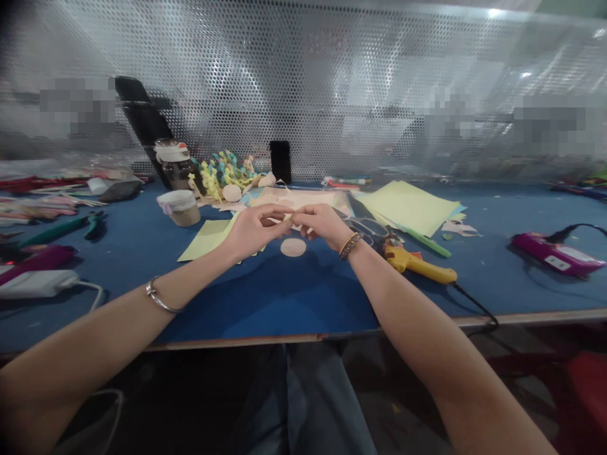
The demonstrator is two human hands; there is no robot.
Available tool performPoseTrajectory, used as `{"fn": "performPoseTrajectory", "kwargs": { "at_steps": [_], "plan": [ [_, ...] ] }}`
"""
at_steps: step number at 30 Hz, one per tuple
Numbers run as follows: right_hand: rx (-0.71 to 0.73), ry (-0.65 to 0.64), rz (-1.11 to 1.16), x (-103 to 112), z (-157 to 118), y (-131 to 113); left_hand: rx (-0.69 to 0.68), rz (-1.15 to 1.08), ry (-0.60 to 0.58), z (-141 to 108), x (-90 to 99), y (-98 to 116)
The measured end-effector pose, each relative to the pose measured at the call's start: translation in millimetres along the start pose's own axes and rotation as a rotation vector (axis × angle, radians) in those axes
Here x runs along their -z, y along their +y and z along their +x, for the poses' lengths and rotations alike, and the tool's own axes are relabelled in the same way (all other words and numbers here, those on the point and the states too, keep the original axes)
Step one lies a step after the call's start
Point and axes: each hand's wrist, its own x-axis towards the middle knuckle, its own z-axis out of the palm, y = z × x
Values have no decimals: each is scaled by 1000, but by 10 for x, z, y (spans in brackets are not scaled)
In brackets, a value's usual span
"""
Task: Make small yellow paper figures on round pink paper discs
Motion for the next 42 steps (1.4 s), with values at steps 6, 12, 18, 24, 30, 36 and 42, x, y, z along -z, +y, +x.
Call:
{"fn": "performPoseTrajectory", "kwargs": {
  "at_steps": [6,12,18,24,30,36,42],
  "plan": [
    [-9,4,15,6,1,-1,54,-112,4,9,2,-25],
    [-17,8,22,11,1,-18,210,-223,15,21,-5,-7],
    [-13,43,-2,5,-19,-48,292,-357,6,25,-12,-63],
    [39,59,-89,10,-2,-22,304,-394,11,36,0,-95],
    [55,67,-83,4,-5,-31,337,-430,11,48,-9,-73],
    [70,60,-149,-3,-7,-27,326,-420,18,47,-3,-85],
    [78,73,-177,-13,-17,-45,320,-393,-4,39,-7,-70]
  ]
}}
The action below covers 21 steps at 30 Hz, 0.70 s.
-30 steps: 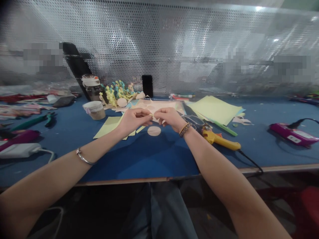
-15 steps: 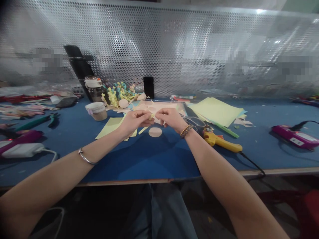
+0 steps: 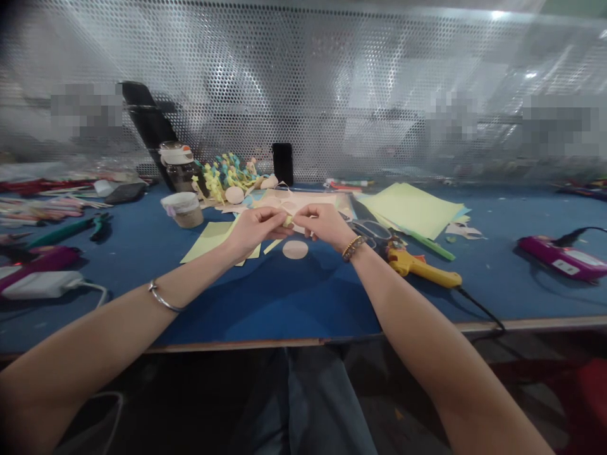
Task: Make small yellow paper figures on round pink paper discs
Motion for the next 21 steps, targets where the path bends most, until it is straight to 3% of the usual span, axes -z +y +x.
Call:
{"fn": "performPoseTrajectory", "kwargs": {
  "at_steps": [8,21],
  "plan": [
    [40,-51,-45,9,18,53,-81,135,-32,-35,6,18],
    [23,-7,-12,15,15,33,50,28,-15,-28,-8,52]
  ]
}}
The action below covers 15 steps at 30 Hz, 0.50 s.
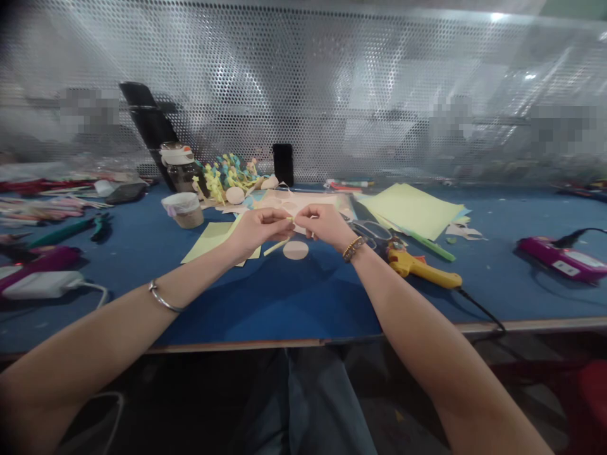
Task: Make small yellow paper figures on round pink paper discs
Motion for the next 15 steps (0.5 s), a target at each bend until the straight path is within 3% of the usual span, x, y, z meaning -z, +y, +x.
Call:
{"fn": "performPoseTrajectory", "kwargs": {
  "at_steps": [10,15],
  "plan": [
    [-32,6,13,0,-5,-20,4,-10,-1,17,18,-28],
    [21,0,-14,6,6,19,-15,-4,-1,17,22,-42]
  ]
}}
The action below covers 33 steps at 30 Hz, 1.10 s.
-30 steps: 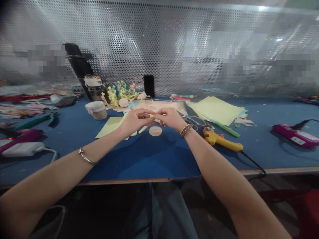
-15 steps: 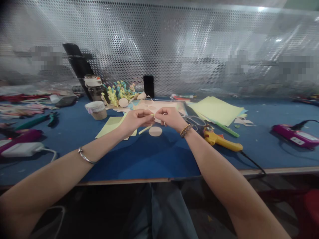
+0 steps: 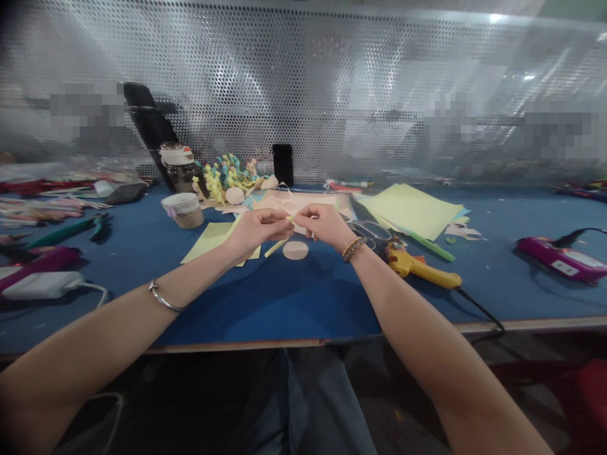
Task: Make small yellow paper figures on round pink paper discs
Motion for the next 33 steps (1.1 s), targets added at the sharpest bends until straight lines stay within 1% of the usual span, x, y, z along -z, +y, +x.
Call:
{"fn": "performPoseTrajectory", "kwargs": {
  "at_steps": [8,15,21,28,33],
  "plan": [
    [-53,6,37,-7,0,-16,-26,32,40,3,-18,-9],
    [-29,5,54,-6,5,-12,-35,13,89,-15,-42,29],
    [-5,-6,45,-13,1,-3,-43,-7,93,-12,-40,22],
    [41,-19,-21,-6,-11,-12,-68,22,84,-10,-29,10],
    [59,-14,-22,1,-6,8,-51,-31,48,12,-20,-29]
  ]
}}
